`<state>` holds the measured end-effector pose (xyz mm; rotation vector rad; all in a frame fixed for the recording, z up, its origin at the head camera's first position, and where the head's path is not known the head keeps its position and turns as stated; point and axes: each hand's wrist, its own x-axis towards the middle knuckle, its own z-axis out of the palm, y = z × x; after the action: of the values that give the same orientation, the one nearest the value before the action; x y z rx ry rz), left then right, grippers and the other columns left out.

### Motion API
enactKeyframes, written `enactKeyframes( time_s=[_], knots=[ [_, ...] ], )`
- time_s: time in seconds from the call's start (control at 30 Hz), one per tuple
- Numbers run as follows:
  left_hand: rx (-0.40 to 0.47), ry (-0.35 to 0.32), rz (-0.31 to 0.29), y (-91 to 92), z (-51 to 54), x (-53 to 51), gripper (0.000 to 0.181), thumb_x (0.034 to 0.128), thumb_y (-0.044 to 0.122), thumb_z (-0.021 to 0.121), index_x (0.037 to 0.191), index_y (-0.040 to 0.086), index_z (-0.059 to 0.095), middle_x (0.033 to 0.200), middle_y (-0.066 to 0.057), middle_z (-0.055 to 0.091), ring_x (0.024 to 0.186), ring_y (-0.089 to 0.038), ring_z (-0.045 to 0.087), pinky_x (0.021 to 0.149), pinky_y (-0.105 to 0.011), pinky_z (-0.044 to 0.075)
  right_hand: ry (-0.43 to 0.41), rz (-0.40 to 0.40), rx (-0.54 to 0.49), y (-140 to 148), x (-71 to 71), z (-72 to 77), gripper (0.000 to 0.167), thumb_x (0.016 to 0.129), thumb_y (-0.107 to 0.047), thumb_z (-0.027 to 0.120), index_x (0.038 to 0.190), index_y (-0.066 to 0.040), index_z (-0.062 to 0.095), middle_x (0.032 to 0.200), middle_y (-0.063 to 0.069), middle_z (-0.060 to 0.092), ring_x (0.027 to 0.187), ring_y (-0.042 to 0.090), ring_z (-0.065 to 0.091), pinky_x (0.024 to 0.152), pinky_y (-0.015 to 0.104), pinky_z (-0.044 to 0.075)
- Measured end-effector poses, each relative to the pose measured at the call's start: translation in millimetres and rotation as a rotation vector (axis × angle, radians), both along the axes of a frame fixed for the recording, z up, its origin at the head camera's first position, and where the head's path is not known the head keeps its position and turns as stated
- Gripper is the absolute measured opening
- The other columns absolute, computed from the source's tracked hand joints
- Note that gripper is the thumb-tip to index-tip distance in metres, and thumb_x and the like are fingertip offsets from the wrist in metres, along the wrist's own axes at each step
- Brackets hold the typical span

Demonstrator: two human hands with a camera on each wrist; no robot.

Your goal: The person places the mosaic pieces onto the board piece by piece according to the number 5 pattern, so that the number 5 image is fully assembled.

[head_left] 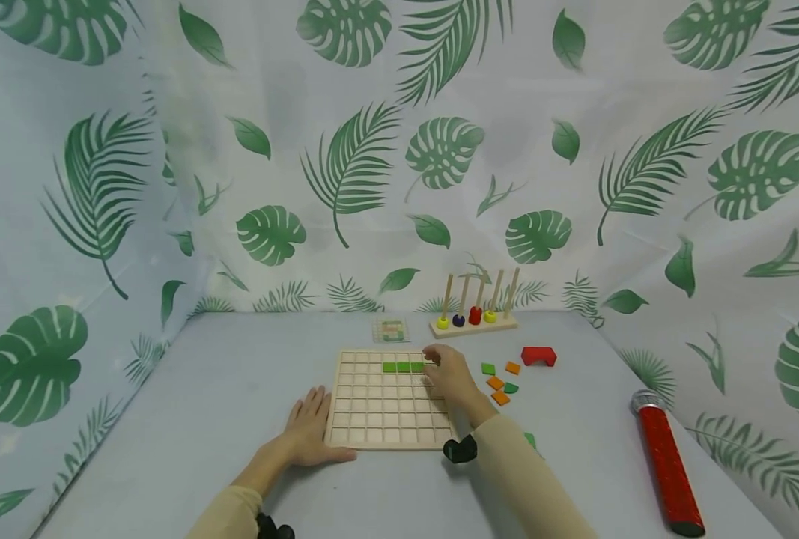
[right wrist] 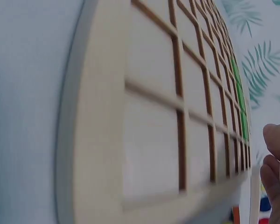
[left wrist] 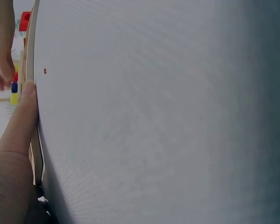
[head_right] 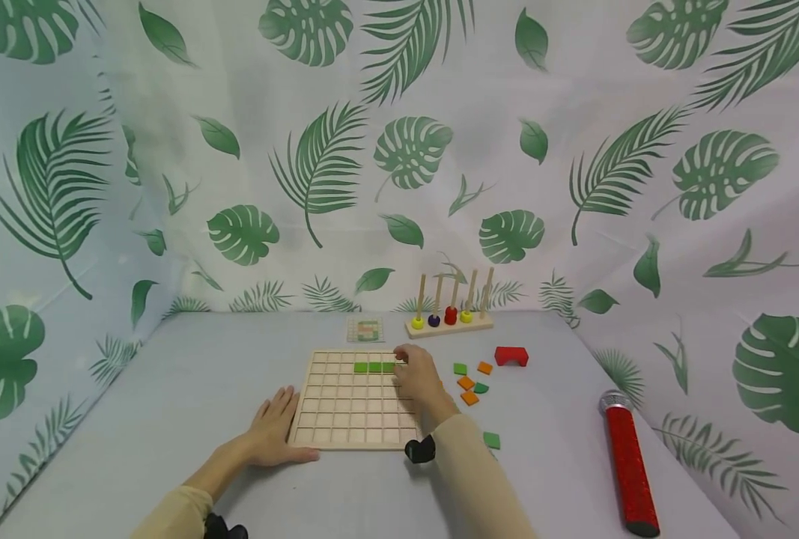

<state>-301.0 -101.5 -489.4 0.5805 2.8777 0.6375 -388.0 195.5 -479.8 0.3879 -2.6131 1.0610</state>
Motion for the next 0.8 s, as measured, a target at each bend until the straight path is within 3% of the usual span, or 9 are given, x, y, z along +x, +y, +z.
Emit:
enactKeyframes(
  time_s=[0.1, 0.33, 0.57, 0.8],
  knots=[
    [0.002, -0.001, 0.006, -0.3, 0.6, 0.9, 0.119, 0.0700, 0.068, 0.068, 0.146, -0.009, 0.017, 0.152, -0.028, 0.010, 0.141, -0.041, 0.006, 0.111, -0.055, 0.007, 0.006, -0.042, 0.009, 19, 2.6, 2.0, 0.027, 0.085, -0.001, 0.067, 0.111, 0.003, 0.063, 0.100, 0.012, 0.064, 0.095, 0.026, 0.060, 0.084, 0.041, 0.050],
    [0.009, 0.007, 0.002, -0.4, 1.5, 0.6, 0.119, 0.0699, 0.067, 0.069, 0.145, -0.011, 0.018, 0.152, -0.029, 0.011, 0.141, -0.041, 0.006, 0.111, -0.055, 0.007, -0.124, -0.176, 0.067, 72, 12.7, 11.2, 0.031, 0.089, -0.007, 0.065, 0.118, 0.000, 0.060, 0.108, 0.012, 0.063, 0.099, 0.028, 0.057, 0.091, 0.045, 0.047],
    [0.013, 0.013, -0.001, -1.2, 3.0, 1.5, 0.119, 0.0702, 0.066, 0.069, 0.145, -0.011, 0.018, 0.151, -0.030, 0.012, 0.140, -0.041, 0.007, 0.111, -0.055, 0.008, -0.076, -0.204, 0.098, 114, 27.7, 14.4, 0.029, 0.086, -0.001, 0.064, 0.115, 0.005, 0.060, 0.104, 0.018, 0.063, 0.095, 0.032, 0.058, 0.087, 0.047, 0.049],
    [0.018, 0.014, -0.002, -0.5, 2.7, 1.9, 0.119, 0.0700, 0.066, 0.069, 0.145, -0.011, 0.018, 0.151, -0.030, 0.012, 0.140, -0.042, 0.007, 0.111, -0.056, 0.007, -0.166, -0.237, 0.134, 144, 37.9, 11.9, 0.034, 0.087, -0.006, 0.065, 0.119, 0.003, 0.057, 0.109, 0.019, 0.062, 0.099, 0.034, 0.056, 0.089, 0.048, 0.048]
  ],
)
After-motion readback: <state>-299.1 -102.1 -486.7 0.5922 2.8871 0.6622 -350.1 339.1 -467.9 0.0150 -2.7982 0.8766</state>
